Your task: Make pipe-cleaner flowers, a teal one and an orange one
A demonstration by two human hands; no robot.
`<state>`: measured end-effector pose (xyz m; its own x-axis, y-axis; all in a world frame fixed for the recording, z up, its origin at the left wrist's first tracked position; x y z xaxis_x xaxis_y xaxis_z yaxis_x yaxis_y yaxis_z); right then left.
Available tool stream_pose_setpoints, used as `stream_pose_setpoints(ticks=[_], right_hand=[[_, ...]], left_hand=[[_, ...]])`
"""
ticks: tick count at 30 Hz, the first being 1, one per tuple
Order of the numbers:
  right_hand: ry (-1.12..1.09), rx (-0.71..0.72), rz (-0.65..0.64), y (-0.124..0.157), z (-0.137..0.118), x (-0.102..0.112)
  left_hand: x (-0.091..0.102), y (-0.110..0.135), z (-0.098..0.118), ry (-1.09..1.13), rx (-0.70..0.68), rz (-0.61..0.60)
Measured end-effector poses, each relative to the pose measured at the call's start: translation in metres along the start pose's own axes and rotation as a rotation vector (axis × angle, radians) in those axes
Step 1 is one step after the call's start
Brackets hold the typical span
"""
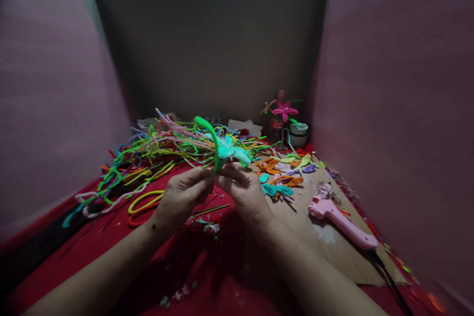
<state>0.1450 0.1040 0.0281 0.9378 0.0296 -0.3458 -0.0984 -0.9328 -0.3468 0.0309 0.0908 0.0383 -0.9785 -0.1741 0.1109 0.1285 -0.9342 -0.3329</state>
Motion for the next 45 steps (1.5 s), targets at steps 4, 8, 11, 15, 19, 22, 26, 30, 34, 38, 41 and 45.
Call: stream_pose_setpoints(ticks=[4,8,11,15,19,22,26,30,34,38,41,45], right_hand=[[-0.046,-0.032,-0.036,-0.005,0.002,0.001],[-0.094,-0.196,-0.181,-0.004,0.008,-0.005],[-0.105,-0.269,-0.239,-0.001,0.006,-0.007],[-0.081,-0.219,-0.196,-0.002,0.005,-0.006],[-0.022,-0.133,-0.061,-0.005,0.010,0.002],[0.041,-0.073,0.007,-0.002,0.006,0.003],[0.113,-0.032,0.054,0.001,-0.001,0.002],[0.124,-0.003,0.039,-0.002,-0.001,0.003],[0.146,0.043,0.004,-0.007,0.001,0.006],[0.038,-0.092,-0.070,-0.009,0.012,0.005],[-0.066,-0.194,-0.129,-0.007,0.017,0.001],[-0.137,-0.190,-0.187,-0.004,0.011,-0.007]], left_hand=[[-0.006,0.000,-0.007,0.151,0.193,-0.120],[-0.016,0.005,-0.016,0.369,0.362,-0.305],[-0.021,0.010,-0.021,0.448,0.478,-0.425],[-0.024,0.011,-0.018,0.430,0.482,-0.466],[-0.017,0.005,-0.010,0.179,0.231,-0.315],[-0.003,0.002,0.001,-0.139,-0.103,-0.067],[0.000,0.005,0.004,-0.253,-0.253,0.034],[-0.005,0.002,-0.009,-0.029,0.014,-0.041],[-0.008,0.001,-0.013,0.150,0.204,-0.094],[-0.016,0.004,-0.019,0.344,0.338,-0.187],[-0.026,0.012,-0.026,0.523,0.484,-0.301],[-0.035,0.021,-0.028,0.655,0.618,-0.430]])
Point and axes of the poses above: each hand's wrist, its own y-axis away from the middle knuckle, its own x-axis out of the back of the hand, z = x × y, the point moved 8 cm from there along -y, towards the middle knuckle, and after that the axes turned 14 degrees about z, right-handed, at the moved point
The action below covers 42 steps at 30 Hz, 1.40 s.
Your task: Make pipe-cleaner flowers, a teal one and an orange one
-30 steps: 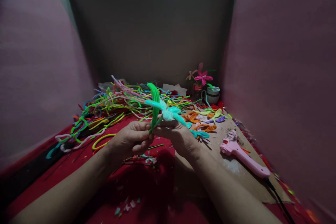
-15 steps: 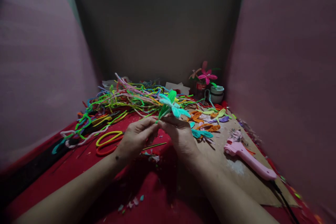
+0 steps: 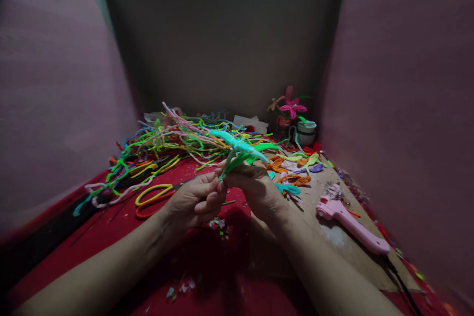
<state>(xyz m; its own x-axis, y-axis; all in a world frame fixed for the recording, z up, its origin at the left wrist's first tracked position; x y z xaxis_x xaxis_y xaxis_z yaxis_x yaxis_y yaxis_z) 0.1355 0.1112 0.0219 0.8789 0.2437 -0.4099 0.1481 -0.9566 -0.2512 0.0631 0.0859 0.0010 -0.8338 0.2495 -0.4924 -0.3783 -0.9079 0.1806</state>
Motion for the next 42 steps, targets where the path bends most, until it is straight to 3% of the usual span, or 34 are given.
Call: stream_pose_setpoints(ticks=[3,5,8,11,13,18,22,27,33,36,38,40,42], right_hand=[[0.041,0.087,0.097,0.000,-0.006,0.004],[0.105,0.124,0.185,0.002,-0.006,0.010],[0.208,0.133,0.270,0.006,-0.003,0.015],[0.268,0.143,0.325,0.009,-0.003,0.015],[0.295,0.141,0.319,0.010,-0.004,0.012],[0.319,0.180,0.251,0.007,-0.006,0.010],[0.271,0.182,0.220,0.002,-0.005,0.013],[0.215,0.139,0.128,-0.003,-0.002,0.012],[-0.024,-0.009,0.031,0.000,0.006,0.004],[-0.085,-0.018,0.108,0.000,0.008,0.008],[-0.094,0.004,0.170,0.000,0.010,0.012],[-0.067,0.041,0.215,0.000,0.010,0.015],[-0.022,0.077,0.238,0.002,0.009,0.016]], left_hand=[[0.000,0.001,0.006,-0.165,-0.093,0.032],[0.007,0.003,0.020,-0.425,-0.305,0.195],[0.007,0.016,0.043,-0.837,-0.727,0.439],[0.003,0.022,0.044,-1.024,-0.916,0.467],[0.007,0.018,0.042,-0.997,-0.859,0.454],[0.020,0.002,0.034,-0.659,-0.480,0.390],[0.023,-0.006,0.024,-0.425,-0.254,0.300],[0.015,-0.007,0.014,-0.213,-0.127,0.121],[0.005,-0.001,0.004,-0.012,0.008,-0.040],[0.002,-0.001,0.004,-0.042,0.013,-0.058],[0.004,-0.002,0.008,-0.182,-0.064,0.007],[0.008,-0.001,0.018,-0.448,-0.249,0.149],[0.011,0.005,0.034,-0.751,-0.524,0.319]])
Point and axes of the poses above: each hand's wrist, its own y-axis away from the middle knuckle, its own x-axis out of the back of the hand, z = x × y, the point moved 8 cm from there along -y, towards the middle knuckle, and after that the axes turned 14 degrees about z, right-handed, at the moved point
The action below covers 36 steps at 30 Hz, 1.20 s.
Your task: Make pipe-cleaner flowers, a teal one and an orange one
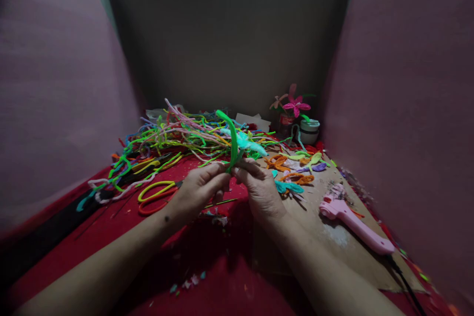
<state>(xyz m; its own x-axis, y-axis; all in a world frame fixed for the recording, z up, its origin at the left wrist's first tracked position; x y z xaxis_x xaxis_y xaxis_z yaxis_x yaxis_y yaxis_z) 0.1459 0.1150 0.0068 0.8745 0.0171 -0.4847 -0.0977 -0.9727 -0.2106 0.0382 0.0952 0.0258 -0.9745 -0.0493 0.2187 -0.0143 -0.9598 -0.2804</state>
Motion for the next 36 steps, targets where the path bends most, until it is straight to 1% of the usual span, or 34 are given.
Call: stream_pose_setpoints(ticks=[2,3,4,5,6,9,11,12,15,17,19,21,22,23,24,25,27,28,29,30,31,33,35,36], right_hand=[[0.058,0.057,0.008,0.002,-0.004,0.000],[0.094,0.085,0.007,0.003,-0.007,-0.001],[0.134,0.108,0.007,0.004,-0.009,-0.002],[0.175,0.124,0.006,0.005,-0.010,-0.002],[0.210,0.131,0.004,0.005,-0.010,-0.002],[0.257,0.122,-0.026,0.004,-0.008,-0.002],[0.244,0.114,-0.042,0.003,-0.006,-0.003],[0.223,0.105,-0.044,0.002,-0.005,-0.003],[0.139,0.030,-0.073,0.001,-0.004,-0.005],[0.082,-0.044,-0.129,0.002,-0.002,-0.010],[0.042,-0.113,-0.189,0.004,0.000,-0.015],[0.018,-0.146,-0.217,0.005,0.002,-0.016],[0.013,-0.142,-0.211,0.005,0.003,-0.016],[0.015,-0.123,-0.191,0.004,0.003,-0.014],[0.028,-0.096,-0.160,0.002,0.003,-0.012],[0.050,-0.063,-0.120,0.001,0.003,-0.009],[0.131,0.013,-0.035,0.000,0.002,-0.003],[0.175,0.050,0.000,0.000,0.000,0.000],[0.211,0.085,0.026,0.000,-0.002,0.001],[0.243,0.111,0.035,0.001,-0.004,0.001],[0.268,0.126,0.031,0.002,-0.005,0.000],[0.271,0.121,0.005,0.003,-0.006,-0.002],[0.215,0.078,-0.029,0.002,-0.004,-0.002],[0.177,0.055,-0.038,0.001,-0.003,-0.002]], left_hand=[[0.008,0.002,0.011,-0.222,-0.239,0.141],[0.008,0.004,0.013,-0.285,-0.309,0.170],[0.008,0.004,0.012,-0.315,-0.339,0.175],[0.007,0.004,0.009,-0.310,-0.325,0.164],[0.006,0.003,0.006,-0.273,-0.276,0.142],[0.002,0.000,-0.005,-0.086,-0.033,0.044],[-0.002,0.000,-0.009,0.024,0.111,-0.026],[-0.004,0.000,-0.010,0.070,0.159,-0.058],[-0.007,0.000,-0.010,0.216,0.211,-0.152],[-0.009,0.002,-0.010,0.320,0.242,-0.231],[-0.013,0.005,-0.011,0.414,0.306,-0.322],[-0.018,0.009,-0.011,0.457,0.363,-0.395],[-0.019,0.010,-0.010,0.445,0.370,-0.404],[-0.019,0.010,-0.010,0.396,0.352,-0.384],[-0.017,0.008,-0.011,0.315,0.306,-0.322],[-0.012,0.006,-0.010,0.214,0.230,-0.233],[0.001,0.001,-0.001,-0.012,-0.003,0.001],[0.005,0.001,0.005,-0.098,-0.114,0.082],[0.007,0.002,0.009,-0.147,-0.187,0.134],[0.007,0.003,0.009,-0.156,-0.211,0.147],[0.005,0.003,0.007,-0.133,-0.183,0.127],[0.002,0.001,-0.003,-0.017,-0.021,0.055],[-0.002,-0.001,-0.011,0.136,0.138,-0.019],[-0.004,-0.001,-0.013,0.211,0.196,-0.054]])
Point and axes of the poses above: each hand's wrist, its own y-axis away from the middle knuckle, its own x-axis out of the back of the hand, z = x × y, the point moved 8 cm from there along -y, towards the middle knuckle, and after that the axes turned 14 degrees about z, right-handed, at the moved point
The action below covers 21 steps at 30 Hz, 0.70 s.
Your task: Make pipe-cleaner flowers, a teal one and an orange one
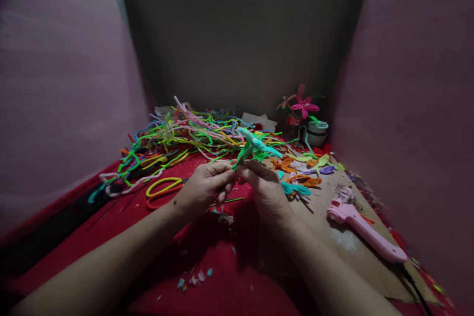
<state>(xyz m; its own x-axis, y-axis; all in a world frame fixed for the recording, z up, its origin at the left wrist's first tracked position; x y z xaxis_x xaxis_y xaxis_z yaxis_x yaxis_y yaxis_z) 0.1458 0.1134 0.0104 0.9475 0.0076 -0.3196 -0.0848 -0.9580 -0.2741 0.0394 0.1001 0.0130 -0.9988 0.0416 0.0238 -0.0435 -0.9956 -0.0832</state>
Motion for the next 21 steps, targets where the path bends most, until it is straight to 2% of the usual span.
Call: stream_pose_setpoints(ticks=[6,8,11,12,14,18,20,21], right_hand=[[-0.131,-0.144,-0.122,0.000,0.004,-0.007],[-0.190,-0.192,-0.165,0.002,0.005,-0.012],[-0.217,-0.209,-0.148,0.003,0.008,-0.012],[-0.211,-0.199,-0.122,0.003,0.009,-0.011],[-0.175,-0.159,-0.038,0.000,0.011,-0.004],[0.017,-0.027,0.076,0.000,0.004,0.004],[0.095,0.012,0.082,0.003,-0.001,0.003],[0.122,0.019,0.085,0.004,-0.002,0.003]], left_hand=[[-0.012,0.003,-0.010,0.370,0.238,-0.233],[-0.017,0.008,-0.009,0.442,0.281,-0.330],[-0.023,0.014,-0.006,0.452,0.311,-0.434],[-0.022,0.013,-0.006,0.405,0.291,-0.419],[-0.014,0.008,-0.005,0.190,0.147,-0.275],[0.006,0.006,0.019,-0.396,-0.425,0.136],[0.007,0.011,0.025,-0.525,-0.574,0.211],[0.007,0.010,0.024,-0.536,-0.576,0.219]])
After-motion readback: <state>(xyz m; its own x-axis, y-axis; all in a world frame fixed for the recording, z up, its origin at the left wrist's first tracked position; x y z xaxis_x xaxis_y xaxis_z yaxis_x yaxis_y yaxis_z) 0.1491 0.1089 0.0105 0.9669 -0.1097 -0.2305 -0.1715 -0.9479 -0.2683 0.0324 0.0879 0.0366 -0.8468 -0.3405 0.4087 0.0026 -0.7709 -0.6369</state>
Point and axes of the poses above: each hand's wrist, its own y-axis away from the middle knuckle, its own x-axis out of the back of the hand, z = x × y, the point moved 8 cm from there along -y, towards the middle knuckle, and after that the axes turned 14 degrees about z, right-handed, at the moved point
